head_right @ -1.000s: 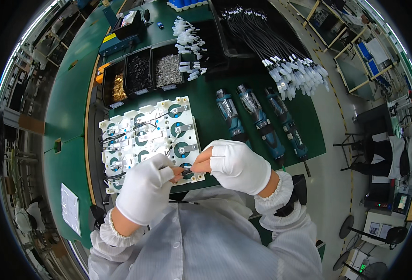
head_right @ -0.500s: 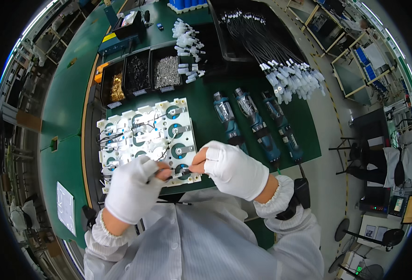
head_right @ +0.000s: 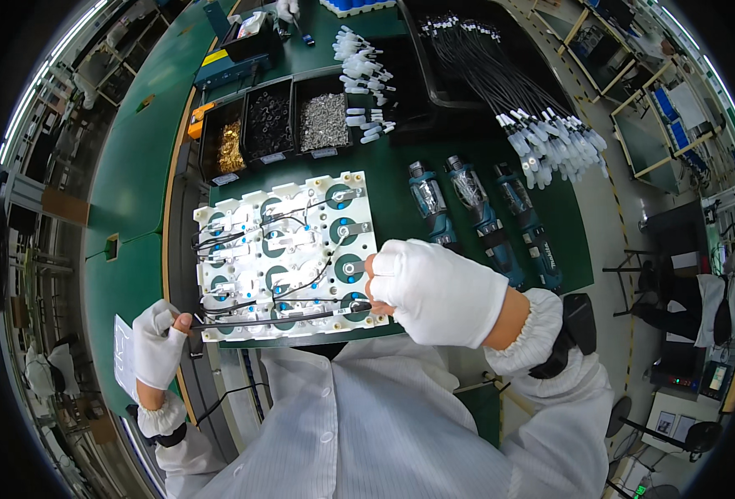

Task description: Assembling battery packs by wiring individual cells and using a power screwdriver.

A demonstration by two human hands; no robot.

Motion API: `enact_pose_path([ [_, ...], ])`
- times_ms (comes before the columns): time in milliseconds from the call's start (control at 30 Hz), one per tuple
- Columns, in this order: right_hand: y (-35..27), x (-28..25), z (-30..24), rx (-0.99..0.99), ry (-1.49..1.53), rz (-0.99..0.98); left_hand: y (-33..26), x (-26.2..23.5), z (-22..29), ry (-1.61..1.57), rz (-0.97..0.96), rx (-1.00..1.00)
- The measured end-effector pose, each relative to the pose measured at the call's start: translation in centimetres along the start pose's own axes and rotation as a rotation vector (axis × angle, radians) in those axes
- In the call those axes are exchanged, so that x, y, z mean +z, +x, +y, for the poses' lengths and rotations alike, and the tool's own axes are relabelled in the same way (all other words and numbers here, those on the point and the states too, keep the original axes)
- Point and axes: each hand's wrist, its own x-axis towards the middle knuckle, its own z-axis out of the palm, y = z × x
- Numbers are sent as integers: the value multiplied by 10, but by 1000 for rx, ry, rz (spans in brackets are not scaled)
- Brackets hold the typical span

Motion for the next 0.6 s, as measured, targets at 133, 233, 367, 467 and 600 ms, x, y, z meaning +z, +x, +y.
enact_pose_path([
  [133,1,-8,-15,-17,-248,-125,-4,12,-23,-100,-39,-5],
  [233,1,-4,-24,-39,-354,-113,-8,15,-36,-231,-83,-46],
  [367,5,-2,-30,-26,-480,-147,-5,31,-55,-268,-53,19],
  [467,7,0,-42,-7,-578,-173,-6,35,-59,-203,22,-251],
  [600,8,1,-47,9,-621,-200,-5,19,-70,86,259,-218],
])
